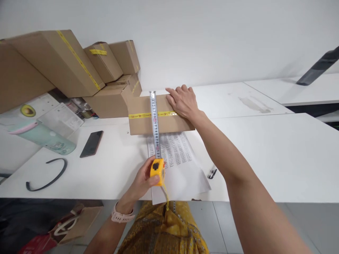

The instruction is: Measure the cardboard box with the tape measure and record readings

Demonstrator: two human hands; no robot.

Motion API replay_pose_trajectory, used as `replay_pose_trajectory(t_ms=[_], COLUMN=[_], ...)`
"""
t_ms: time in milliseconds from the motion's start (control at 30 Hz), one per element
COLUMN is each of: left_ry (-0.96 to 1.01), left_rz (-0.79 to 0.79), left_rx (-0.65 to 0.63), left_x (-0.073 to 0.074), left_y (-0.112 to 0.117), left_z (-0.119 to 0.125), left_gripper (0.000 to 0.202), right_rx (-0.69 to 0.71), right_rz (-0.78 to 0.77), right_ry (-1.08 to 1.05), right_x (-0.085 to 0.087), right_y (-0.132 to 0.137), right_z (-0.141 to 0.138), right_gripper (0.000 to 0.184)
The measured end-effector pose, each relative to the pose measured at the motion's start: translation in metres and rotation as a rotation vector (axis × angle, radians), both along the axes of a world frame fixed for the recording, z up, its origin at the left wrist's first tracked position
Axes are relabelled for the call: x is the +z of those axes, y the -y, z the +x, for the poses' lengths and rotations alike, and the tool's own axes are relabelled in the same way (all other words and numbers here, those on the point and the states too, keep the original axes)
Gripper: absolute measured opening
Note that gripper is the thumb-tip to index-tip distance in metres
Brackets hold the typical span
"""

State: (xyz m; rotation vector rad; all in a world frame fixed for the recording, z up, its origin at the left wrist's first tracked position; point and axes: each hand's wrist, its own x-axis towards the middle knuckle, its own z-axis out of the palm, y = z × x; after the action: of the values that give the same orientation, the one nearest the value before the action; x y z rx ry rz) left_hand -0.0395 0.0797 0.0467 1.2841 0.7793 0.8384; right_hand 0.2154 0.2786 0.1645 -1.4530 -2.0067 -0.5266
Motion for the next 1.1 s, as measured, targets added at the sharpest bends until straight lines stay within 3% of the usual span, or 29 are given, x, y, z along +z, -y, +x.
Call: replay_pose_trajectory(t_ms=[100,200,333,433,567,667,733,800,933,1033,1100], left_ry=[0.026,0.037,0.056,0.038,-0.175,-0.387,-0.490,-0.565,-0.601,-0.524,-0.463], left_rz=[-0.038,-0.077,-0.091,-0.083,-0.015,0.098,0.183,0.251,0.236,0.213,0.259], left_rx=[0.006,0.005,-0.021,-0.024,-0.113,-0.237,-0.296,-0.331,-0.270,-0.143,-0.090], left_x=[-0.012,-0.020,-0.025,-0.021,-0.002,0.012,0.017,0.018,0.013,0.010,0.010], left_y=[0.021,0.033,0.033,0.032,0.045,0.059,0.066,0.071,0.079,0.084,0.085], left_z=[-0.017,-0.027,-0.030,-0.030,-0.032,-0.034,-0.036,-0.038,-0.042,-0.042,-0.040], left_gripper=[0.080,0.083,0.081,0.081,0.079,0.075,0.072,0.071,0.092,0.109,0.110], right_rx=[-0.020,-0.030,0.037,0.091,0.159,0.340,0.397,0.359,0.342,0.414,0.473], right_rz=[0.010,0.013,-0.042,-0.085,-0.190,-0.272,-0.289,-0.280,-0.316,-0.462,-0.516], right_ry=[0.016,0.021,0.020,-0.096,-0.576,-1.058,-1.127,-1.129,-1.132,-0.948,-0.791], right_x=[-0.007,-0.027,-0.065,-0.076,-0.048,-0.017,-0.004,-0.003,-0.033,-0.063,-0.078], right_y=[0.020,0.049,0.087,0.104,0.127,0.155,0.177,0.198,0.239,0.265,0.276], right_z=[-0.004,-0.006,-0.004,-0.003,-0.003,0.000,0.006,0.012,0.008,-0.020,-0.040], right_gripper=[0.056,0.054,0.057,0.058,0.060,0.065,0.048,0.026,0.010,0.009,0.012])
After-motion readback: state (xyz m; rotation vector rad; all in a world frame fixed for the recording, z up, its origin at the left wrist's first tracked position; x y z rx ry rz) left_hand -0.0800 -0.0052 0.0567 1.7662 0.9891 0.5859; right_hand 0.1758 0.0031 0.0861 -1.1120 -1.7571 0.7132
